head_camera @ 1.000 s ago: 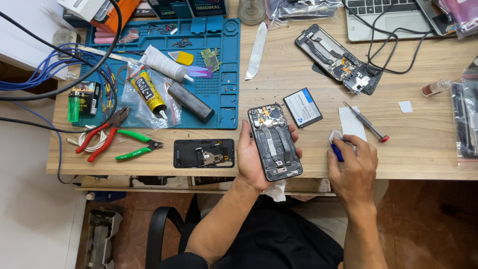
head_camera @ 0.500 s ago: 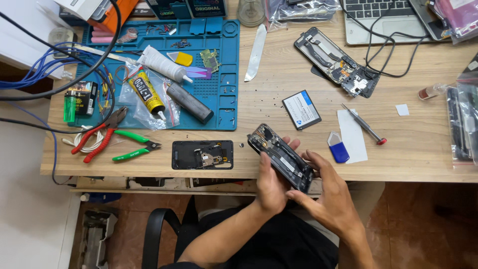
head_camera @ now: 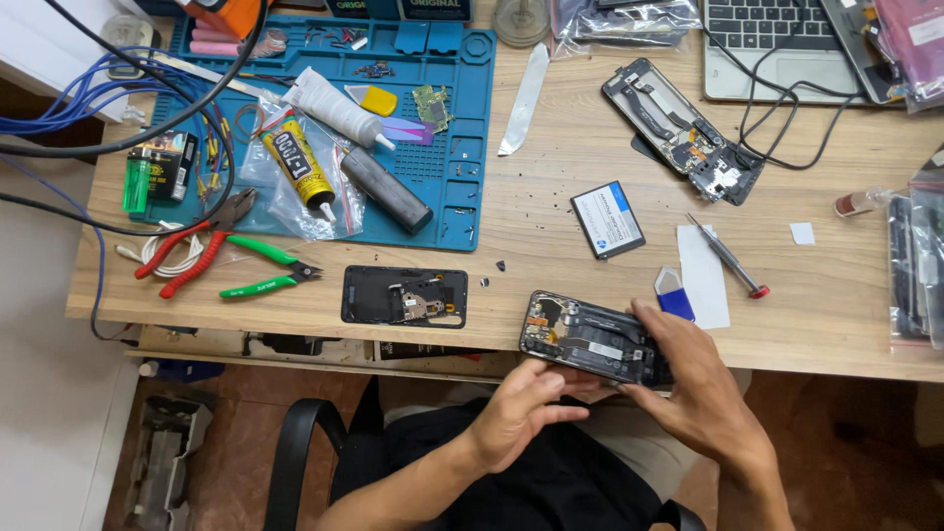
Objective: The person removes the battery from a disassembled smartphone using a blue plastic pry tool. They then use a screwdriver to loosen screws on the phone's internal components while holding the device steady.
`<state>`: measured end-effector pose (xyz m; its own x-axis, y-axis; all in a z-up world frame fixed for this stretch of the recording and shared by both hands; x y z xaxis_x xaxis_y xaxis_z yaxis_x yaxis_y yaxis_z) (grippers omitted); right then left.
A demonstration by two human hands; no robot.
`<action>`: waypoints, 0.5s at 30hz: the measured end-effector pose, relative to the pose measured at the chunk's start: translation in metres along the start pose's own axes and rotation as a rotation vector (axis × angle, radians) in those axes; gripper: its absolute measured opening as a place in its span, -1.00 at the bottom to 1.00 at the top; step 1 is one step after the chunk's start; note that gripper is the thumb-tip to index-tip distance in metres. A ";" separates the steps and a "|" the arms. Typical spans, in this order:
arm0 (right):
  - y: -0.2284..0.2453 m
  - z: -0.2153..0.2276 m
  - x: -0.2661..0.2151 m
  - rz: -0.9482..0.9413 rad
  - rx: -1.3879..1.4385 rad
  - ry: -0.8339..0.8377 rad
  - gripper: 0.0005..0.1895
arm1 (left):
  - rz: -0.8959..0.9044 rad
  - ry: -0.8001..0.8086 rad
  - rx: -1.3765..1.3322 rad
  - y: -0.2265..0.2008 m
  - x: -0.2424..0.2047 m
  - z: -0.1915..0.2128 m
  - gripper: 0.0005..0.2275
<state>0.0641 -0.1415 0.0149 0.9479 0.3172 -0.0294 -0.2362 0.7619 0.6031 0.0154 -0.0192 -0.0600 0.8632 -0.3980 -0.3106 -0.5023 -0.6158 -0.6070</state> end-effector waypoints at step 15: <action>0.005 -0.025 0.031 0.109 -0.279 0.022 -0.04 | -0.159 0.637 0.767 -0.057 -0.037 -0.055 -0.80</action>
<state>0.0869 -0.1136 -0.0027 0.9094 0.4159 0.0043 -0.3892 0.8473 0.3613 0.0093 -0.0072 0.0265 0.6168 -0.7768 0.1274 -0.0221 -0.1789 -0.9836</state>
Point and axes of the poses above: each hand's wrist, its own x-axis towards the middle knuckle, its own z-axis out of the back of the hand, y = z × x, the point moved 10 cm from there along x, towards the middle knuckle, and after that the axes turned 10 degrees about -z, right-handed, at the moved point
